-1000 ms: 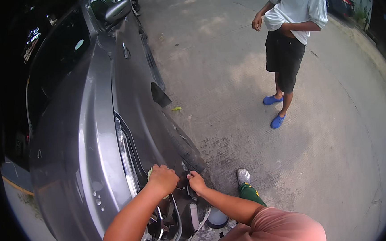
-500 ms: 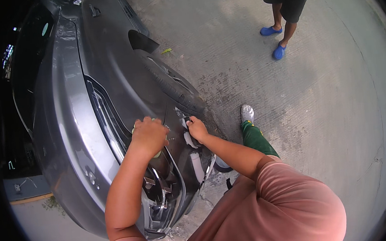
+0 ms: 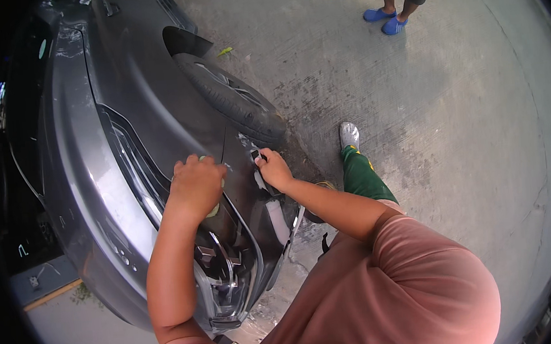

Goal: Sanding and cleaning a damaged area on a car's bodywork using a sanding block and water.

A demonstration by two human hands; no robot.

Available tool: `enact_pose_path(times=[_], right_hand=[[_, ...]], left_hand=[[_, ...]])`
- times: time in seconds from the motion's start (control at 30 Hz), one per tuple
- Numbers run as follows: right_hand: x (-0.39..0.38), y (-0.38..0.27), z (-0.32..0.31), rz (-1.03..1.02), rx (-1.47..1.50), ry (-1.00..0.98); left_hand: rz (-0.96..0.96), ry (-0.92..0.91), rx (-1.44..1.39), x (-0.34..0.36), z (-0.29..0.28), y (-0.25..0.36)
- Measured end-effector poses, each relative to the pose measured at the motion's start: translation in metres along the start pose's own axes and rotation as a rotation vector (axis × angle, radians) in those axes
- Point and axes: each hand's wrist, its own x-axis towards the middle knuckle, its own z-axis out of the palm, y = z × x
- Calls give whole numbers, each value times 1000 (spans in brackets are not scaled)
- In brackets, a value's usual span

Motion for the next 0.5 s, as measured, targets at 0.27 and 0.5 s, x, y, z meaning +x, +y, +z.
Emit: enact_pose_path(times=[0.27, 0.5], right_hand=[[4, -3, -7, 63, -74, -43], [-5, 1, -6, 159, 5, -53]], left_hand=[[19, 53, 15, -3, -3, 0], [20, 41, -15, 0, -3, 1]])
